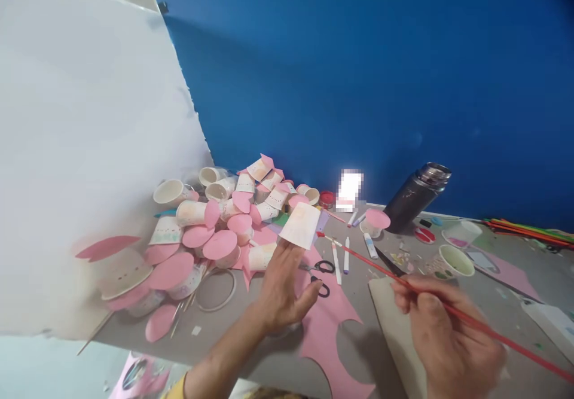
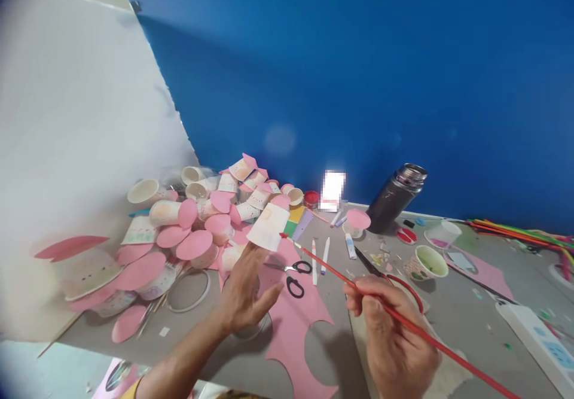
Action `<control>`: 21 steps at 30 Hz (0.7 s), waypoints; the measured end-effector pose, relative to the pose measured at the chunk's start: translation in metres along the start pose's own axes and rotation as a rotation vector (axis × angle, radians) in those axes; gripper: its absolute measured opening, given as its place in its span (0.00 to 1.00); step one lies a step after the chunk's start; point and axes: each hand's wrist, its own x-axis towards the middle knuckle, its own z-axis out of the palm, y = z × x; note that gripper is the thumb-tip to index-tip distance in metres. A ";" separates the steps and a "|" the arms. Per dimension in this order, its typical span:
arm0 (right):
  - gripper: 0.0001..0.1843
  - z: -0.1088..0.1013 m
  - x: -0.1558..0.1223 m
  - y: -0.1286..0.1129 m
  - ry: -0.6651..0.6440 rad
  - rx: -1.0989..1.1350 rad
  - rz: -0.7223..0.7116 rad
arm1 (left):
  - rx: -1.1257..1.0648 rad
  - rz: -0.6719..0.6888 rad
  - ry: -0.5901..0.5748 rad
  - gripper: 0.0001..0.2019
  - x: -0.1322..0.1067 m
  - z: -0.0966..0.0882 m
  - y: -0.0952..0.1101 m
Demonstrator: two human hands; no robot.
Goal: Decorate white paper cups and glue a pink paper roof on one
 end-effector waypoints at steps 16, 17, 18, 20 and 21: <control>0.06 0.002 0.003 -0.012 -0.037 -0.051 -0.094 | 0.482 0.078 -0.236 0.29 -0.002 0.010 0.010; 0.06 0.003 0.003 -0.012 -0.041 -0.059 -0.090 | 0.485 0.082 -0.245 0.28 -0.002 0.010 0.010; 0.06 0.004 0.003 -0.013 -0.046 -0.065 -0.090 | 0.484 0.088 -0.253 0.28 -0.003 0.009 0.010; 0.06 0.007 0.004 -0.014 -0.052 -0.076 -0.087 | 0.480 0.105 -0.270 0.29 -0.003 0.007 0.010; 0.06 0.008 0.004 -0.014 -0.056 -0.081 -0.084 | 0.480 0.113 -0.277 0.30 -0.004 0.007 0.011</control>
